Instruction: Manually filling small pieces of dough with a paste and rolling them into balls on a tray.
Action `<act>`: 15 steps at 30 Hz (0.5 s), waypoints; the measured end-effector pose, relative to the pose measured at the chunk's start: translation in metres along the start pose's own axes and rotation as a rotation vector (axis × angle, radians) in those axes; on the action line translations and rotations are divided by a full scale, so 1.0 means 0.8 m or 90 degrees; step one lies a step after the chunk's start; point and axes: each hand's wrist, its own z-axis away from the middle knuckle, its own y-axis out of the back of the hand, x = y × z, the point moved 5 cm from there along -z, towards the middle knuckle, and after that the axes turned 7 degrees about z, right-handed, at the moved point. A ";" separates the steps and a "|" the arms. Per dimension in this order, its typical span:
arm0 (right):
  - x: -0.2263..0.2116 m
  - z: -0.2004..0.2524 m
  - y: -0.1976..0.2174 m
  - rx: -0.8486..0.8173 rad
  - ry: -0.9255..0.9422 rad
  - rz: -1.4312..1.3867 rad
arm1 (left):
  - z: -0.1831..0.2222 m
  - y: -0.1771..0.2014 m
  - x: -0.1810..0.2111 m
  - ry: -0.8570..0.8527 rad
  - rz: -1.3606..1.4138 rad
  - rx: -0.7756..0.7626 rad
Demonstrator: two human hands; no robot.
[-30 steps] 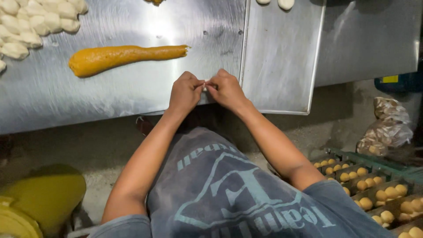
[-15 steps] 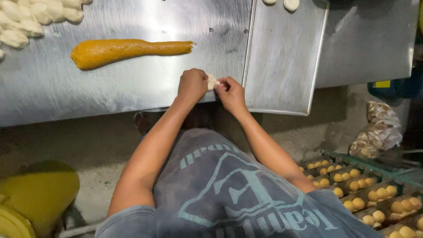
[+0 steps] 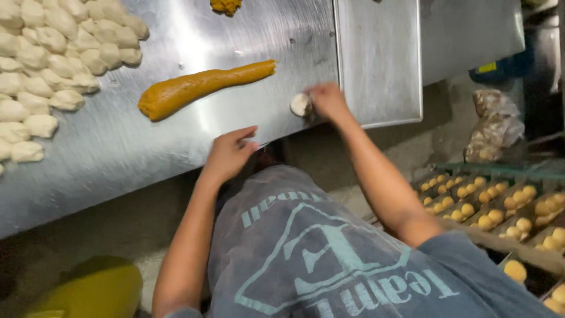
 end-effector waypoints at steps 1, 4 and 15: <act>0.020 -0.022 -0.004 -0.013 -0.105 -0.096 | 0.024 0.028 -0.014 0.050 0.031 0.030; -0.047 -0.031 0.010 0.095 -0.096 0.097 | 0.093 0.097 -0.061 0.086 0.053 0.115; -0.076 -0.032 -0.009 0.109 -0.039 0.186 | 0.171 0.194 -0.103 0.151 0.131 0.257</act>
